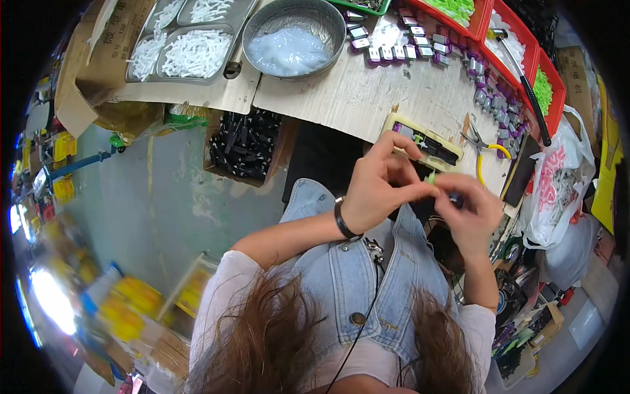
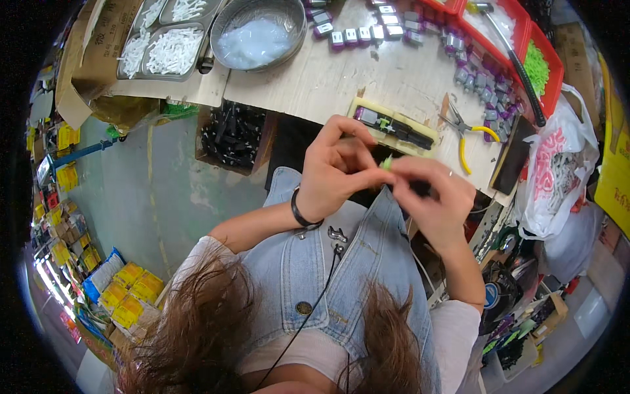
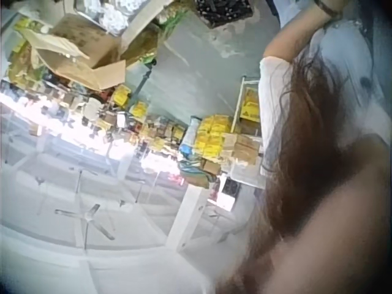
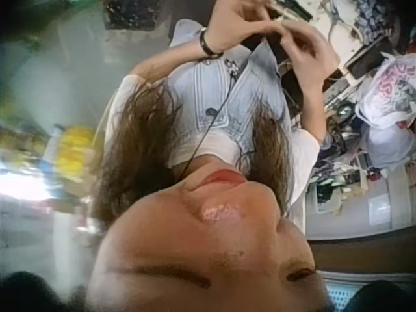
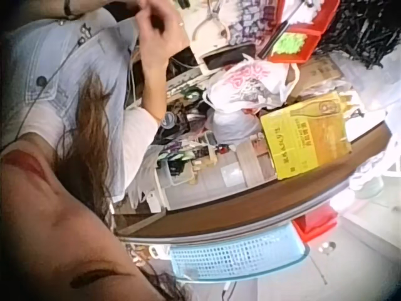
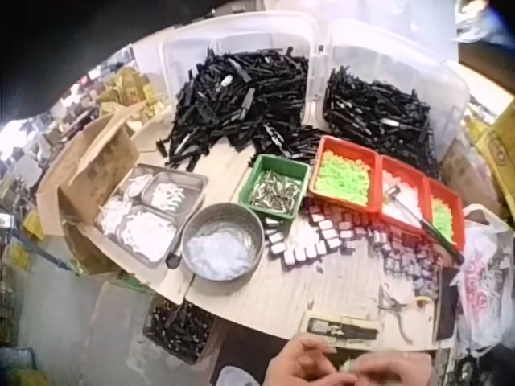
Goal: Assembling small plastic components into black housings at a factory workbench.
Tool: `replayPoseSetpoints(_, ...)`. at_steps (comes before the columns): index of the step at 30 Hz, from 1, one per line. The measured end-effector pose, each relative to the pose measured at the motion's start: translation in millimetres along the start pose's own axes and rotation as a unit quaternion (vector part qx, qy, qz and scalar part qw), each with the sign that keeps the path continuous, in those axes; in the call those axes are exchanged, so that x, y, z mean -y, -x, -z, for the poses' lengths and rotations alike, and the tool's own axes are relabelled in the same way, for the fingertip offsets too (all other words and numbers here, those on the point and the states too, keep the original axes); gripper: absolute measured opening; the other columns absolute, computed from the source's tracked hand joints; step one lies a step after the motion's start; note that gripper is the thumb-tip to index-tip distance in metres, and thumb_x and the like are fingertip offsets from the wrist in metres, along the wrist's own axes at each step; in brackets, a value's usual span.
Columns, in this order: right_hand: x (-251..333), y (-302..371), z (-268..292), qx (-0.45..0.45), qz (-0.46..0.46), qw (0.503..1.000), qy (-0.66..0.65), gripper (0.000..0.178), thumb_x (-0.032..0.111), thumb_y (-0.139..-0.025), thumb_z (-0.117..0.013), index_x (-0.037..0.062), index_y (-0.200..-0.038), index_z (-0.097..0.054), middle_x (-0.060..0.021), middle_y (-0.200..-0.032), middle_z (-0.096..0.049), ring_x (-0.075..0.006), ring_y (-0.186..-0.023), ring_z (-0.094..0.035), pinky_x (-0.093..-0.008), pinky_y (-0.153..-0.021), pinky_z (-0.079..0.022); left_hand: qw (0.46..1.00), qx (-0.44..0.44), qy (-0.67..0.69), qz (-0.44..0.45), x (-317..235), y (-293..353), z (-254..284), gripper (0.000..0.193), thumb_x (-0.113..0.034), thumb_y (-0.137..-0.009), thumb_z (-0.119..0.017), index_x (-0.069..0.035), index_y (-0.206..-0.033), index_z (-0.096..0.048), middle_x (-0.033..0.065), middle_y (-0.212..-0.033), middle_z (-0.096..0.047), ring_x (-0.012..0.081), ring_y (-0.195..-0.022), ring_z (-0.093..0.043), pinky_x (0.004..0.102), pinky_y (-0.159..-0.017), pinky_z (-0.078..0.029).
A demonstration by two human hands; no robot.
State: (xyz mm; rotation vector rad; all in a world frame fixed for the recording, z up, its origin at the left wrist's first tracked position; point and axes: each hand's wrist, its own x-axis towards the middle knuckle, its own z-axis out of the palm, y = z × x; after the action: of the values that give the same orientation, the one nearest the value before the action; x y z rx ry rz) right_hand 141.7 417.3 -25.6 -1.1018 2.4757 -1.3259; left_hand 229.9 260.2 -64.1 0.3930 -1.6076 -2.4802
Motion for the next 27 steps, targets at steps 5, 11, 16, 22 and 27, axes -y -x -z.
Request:
replayPoseSetpoints(5, -42, -18, -10, -0.003, 0.026, 0.996, 0.086, 0.020, -0.008, -0.072, -0.071, 0.0022, -0.090, -0.067, -0.0091, -0.082, -0.068, -0.0169, -0.065, -0.066, -0.0259, -0.061, -0.052, 0.783, -0.017, -0.537, -0.315, 18, -19, 8, 0.039, -0.021, -0.078, -0.074, -0.010, -0.114, -0.065, 0.0035, -0.119, -0.062, 0.0241, -0.116, -0.053, 0.0395, -0.093, -0.040)
replayPoseSetpoints(11, -47, -30, -9, 0.071, -0.021, 0.995, 0.073, 0.014, -0.002, -0.077, -0.070, 0.0029, -0.090, -0.067, -0.0096, -0.080, -0.067, -0.0197, -0.065, -0.066, -0.0270, -0.058, -0.051, 0.684, 0.055, -0.641, -0.344, 32, -26, 21, 0.047, -0.023, -0.079, -0.070, -0.010, -0.124, -0.062, 0.0004, -0.133, -0.056, 0.0217, -0.129, -0.046, 0.0415, -0.109, -0.029)
replayPoseSetpoints(16, -46, -29, -5, 0.062, -0.041, 0.995, 0.060, 0.017, 0.002, -0.076, -0.074, 0.0038, -0.092, -0.070, -0.0091, -0.077, -0.065, -0.0195, -0.063, -0.065, -0.0274, -0.057, -0.050, 0.644, 0.091, -0.671, -0.357, 35, -26, 28, 0.055, -0.024, -0.078, -0.070, -0.010, -0.129, -0.058, 0.0037, -0.138, -0.051, 0.0233, -0.132, -0.043, 0.0432, -0.112, -0.027)
replayPoseSetpoints(22, -39, -30, -12, 0.064, -0.077, 0.994, 0.032, 0.013, 0.001, -0.076, -0.074, 0.0011, -0.088, -0.070, -0.0074, -0.071, -0.058, -0.0169, -0.057, -0.057, -0.0278, -0.055, -0.046, 0.718, 0.087, -0.605, -0.333, -6, -27, 34, 0.058, -0.026, -0.079, -0.072, -0.011, -0.132, -0.055, 0.0094, -0.139, -0.050, 0.0265, -0.132, -0.044, 0.0467, -0.110, -0.028)
replayPoseSetpoints(27, -33, -23, -15, 0.055, -0.126, 0.990, 0.014, 0.018, 0.001, -0.076, -0.076, 0.0003, -0.092, -0.069, -0.0068, -0.074, -0.058, -0.0136, -0.058, -0.053, -0.0249, -0.057, -0.043, 0.642, -0.219, -0.686, -0.263, -117, -133, 162, 0.018, -0.012, -0.077, -0.063, -0.005, -0.093, -0.067, 0.0153, -0.095, -0.067, 0.0306, -0.090, -0.064, 0.0418, -0.078, -0.050)
